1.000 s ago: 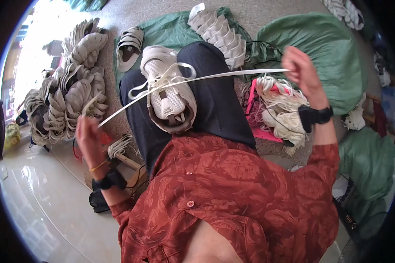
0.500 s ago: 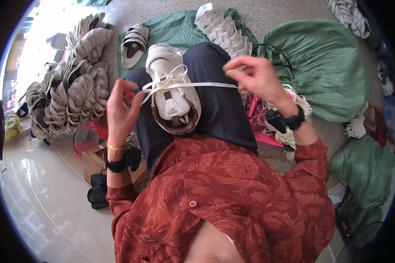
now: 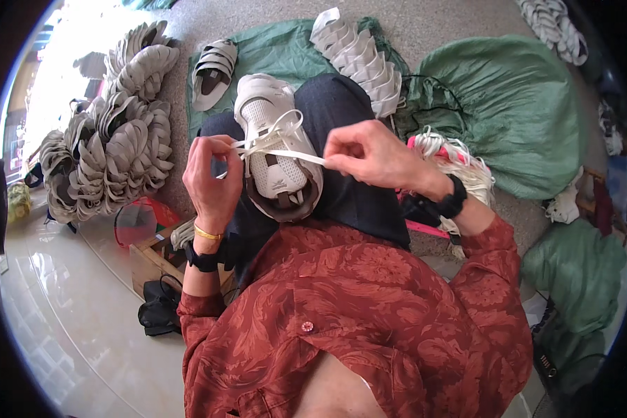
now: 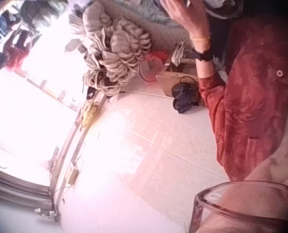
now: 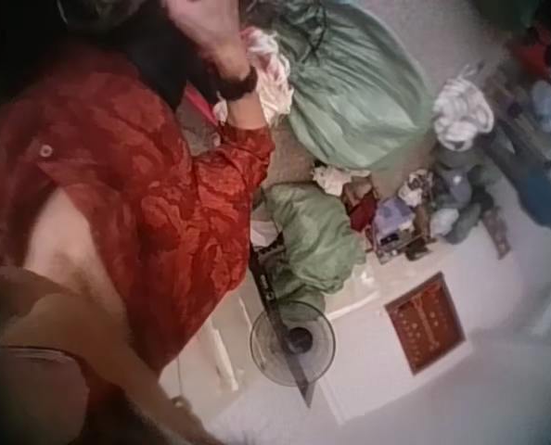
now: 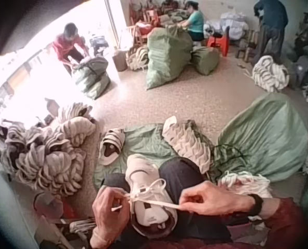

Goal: Threading laces into a white sneaker while holding it in the lap.

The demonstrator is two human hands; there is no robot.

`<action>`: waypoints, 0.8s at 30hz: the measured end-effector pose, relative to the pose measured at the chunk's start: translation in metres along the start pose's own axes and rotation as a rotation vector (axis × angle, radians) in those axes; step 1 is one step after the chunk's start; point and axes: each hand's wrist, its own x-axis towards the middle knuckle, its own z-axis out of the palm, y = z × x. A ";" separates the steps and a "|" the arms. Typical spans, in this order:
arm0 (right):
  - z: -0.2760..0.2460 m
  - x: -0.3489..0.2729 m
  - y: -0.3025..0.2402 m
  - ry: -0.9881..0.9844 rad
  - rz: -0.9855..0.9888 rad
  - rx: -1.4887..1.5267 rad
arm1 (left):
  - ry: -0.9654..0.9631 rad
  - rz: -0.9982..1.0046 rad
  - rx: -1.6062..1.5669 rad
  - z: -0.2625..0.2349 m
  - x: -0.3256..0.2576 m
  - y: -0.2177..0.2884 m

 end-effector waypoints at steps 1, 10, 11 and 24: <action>-0.004 -0.009 0.000 -0.028 0.046 0.019 | 0.001 0.006 -0.016 0.003 -0.002 0.000; -0.034 -0.028 0.013 0.109 0.144 0.061 | -0.052 -0.291 -0.424 0.017 -0.008 -0.011; -0.031 -0.015 0.007 0.173 0.098 0.028 | -0.072 -0.309 -0.435 0.017 -0.007 -0.011; -0.005 0.062 -0.019 -0.084 -0.104 0.066 | -0.373 -0.338 -0.236 0.004 0.014 -0.009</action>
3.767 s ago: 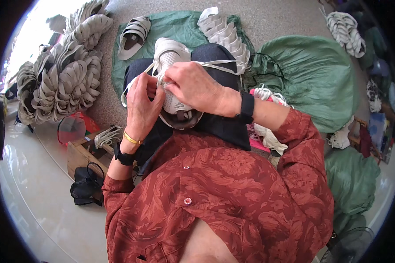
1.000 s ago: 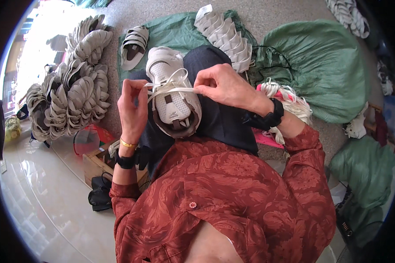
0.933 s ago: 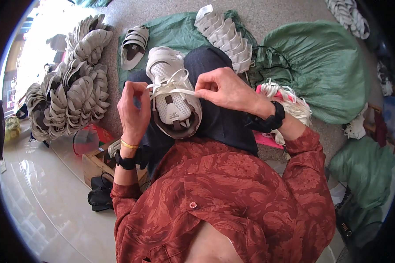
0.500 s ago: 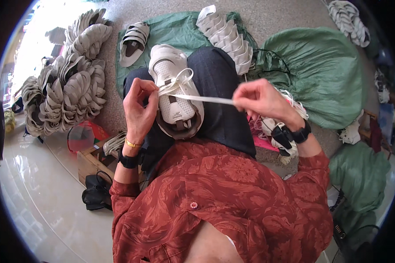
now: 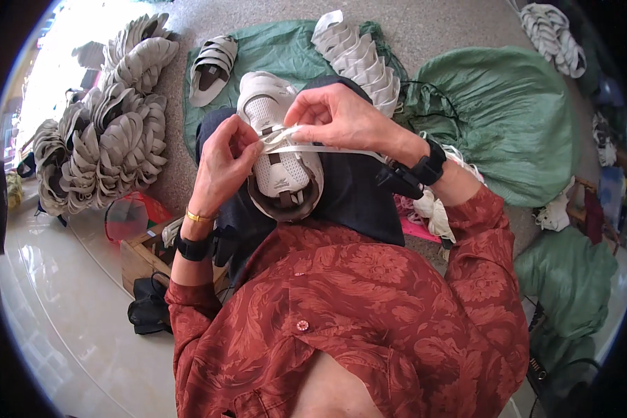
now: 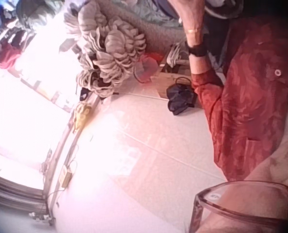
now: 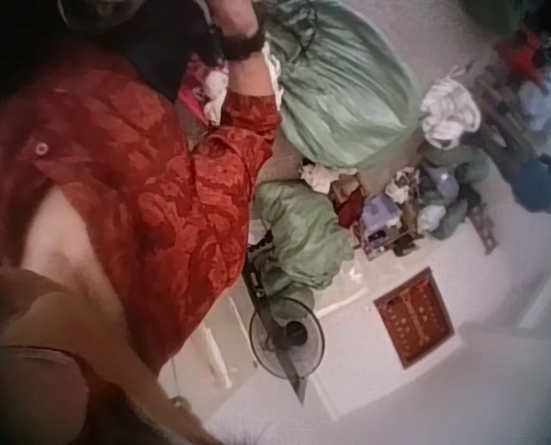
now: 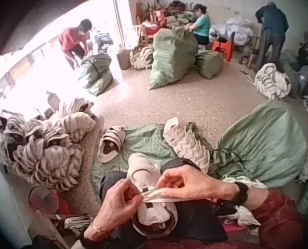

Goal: Threading laces into a white sneaker while holding it in the lap.

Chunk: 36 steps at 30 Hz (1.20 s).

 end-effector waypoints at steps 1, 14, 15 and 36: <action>0.003 -0.001 0.009 0.009 -0.048 0.012 | -0.015 -0.031 -0.031 0.000 0.001 0.001; 0.037 0.027 -0.012 0.172 -0.400 -1.065 | 0.085 -0.075 -0.208 0.008 -0.004 -0.008; 0.040 0.028 -0.013 0.174 -0.387 -1.078 | 0.096 -0.068 -0.218 0.009 -0.004 -0.010; 0.018 -0.004 -0.001 0.040 -0.067 -0.212 | 0.014 -0.146 -0.433 -0.002 -0.022 -0.012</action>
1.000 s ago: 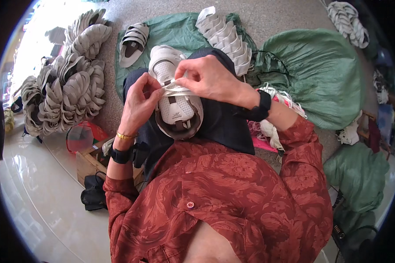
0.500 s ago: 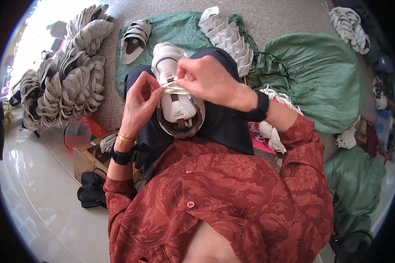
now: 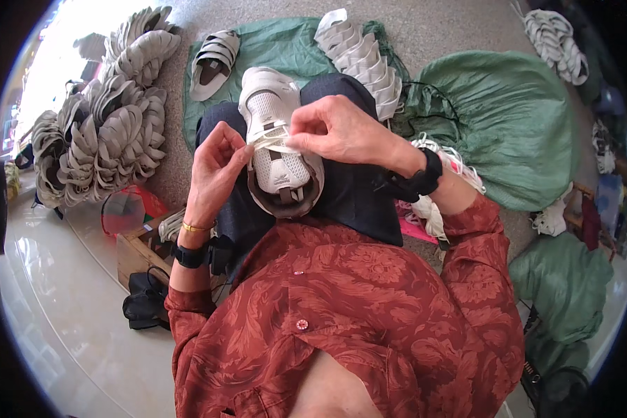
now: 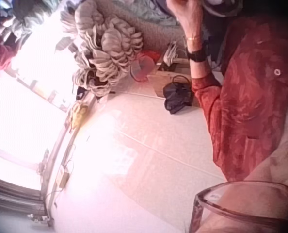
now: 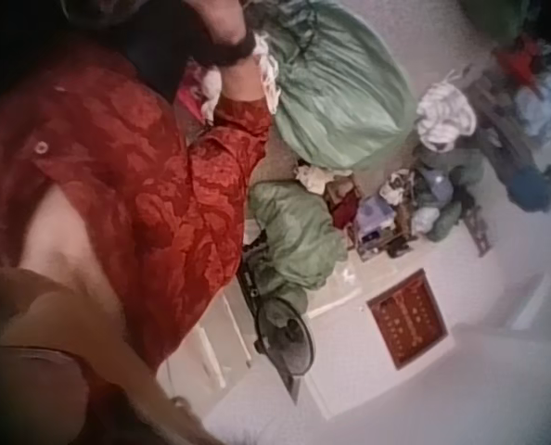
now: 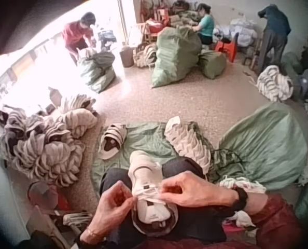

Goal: Threading laces into a white sneaker while holding it in the lap.

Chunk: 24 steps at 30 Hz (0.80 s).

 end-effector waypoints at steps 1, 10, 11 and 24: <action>-0.001 0.000 -0.011 -0.075 0.045 0.127 | 0.002 -0.009 0.003 0.000 0.000 0.000; -0.009 -0.005 0.004 -0.102 0.141 0.521 | 0.012 -0.040 -0.041 -0.001 -0.001 0.001; -0.009 -0.007 0.006 -0.070 0.142 0.522 | 0.024 -0.045 -0.064 0.000 -0.003 0.004; 0.007 -0.006 0.007 0.141 0.059 -0.067 | 0.170 -0.091 -0.240 -0.074 -0.056 0.028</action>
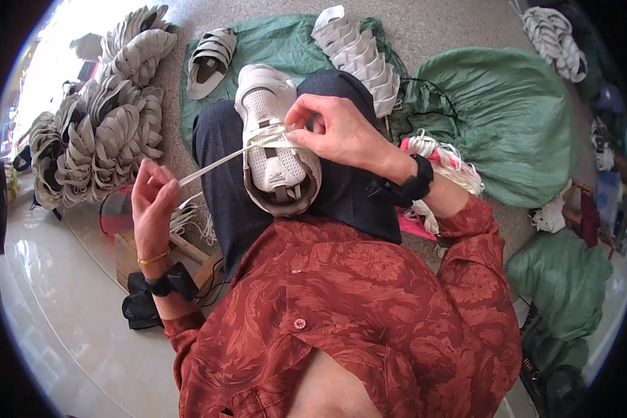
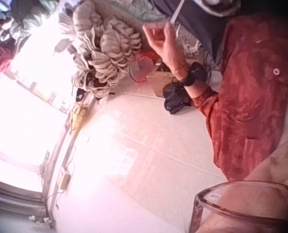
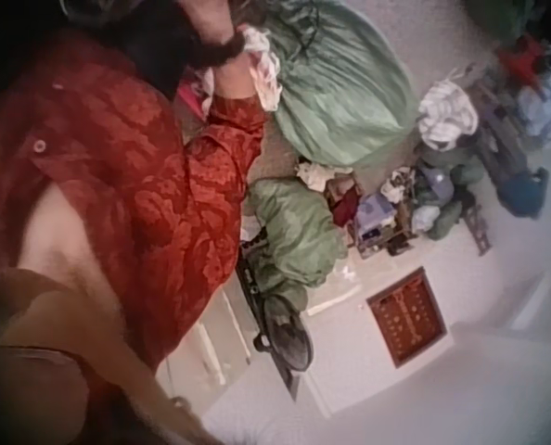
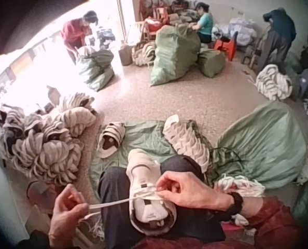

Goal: Threading laces into a white sneaker while holding it in the lap.

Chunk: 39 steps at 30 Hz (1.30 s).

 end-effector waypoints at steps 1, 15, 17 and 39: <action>0.000 -0.004 -0.002 0.027 -0.027 -0.025 | -0.004 -0.011 0.031 -0.001 -0.004 -0.005; 0.002 -0.051 -0.011 0.227 -0.247 -0.415 | -0.005 0.295 0.774 0.014 -0.006 -0.007; 0.002 -0.050 -0.011 0.231 -0.240 -0.434 | 0.016 0.366 0.852 0.019 -0.007 0.000; -0.018 -0.051 -0.020 -0.015 0.138 0.224 | -0.133 0.145 0.492 -0.006 0.025 -0.016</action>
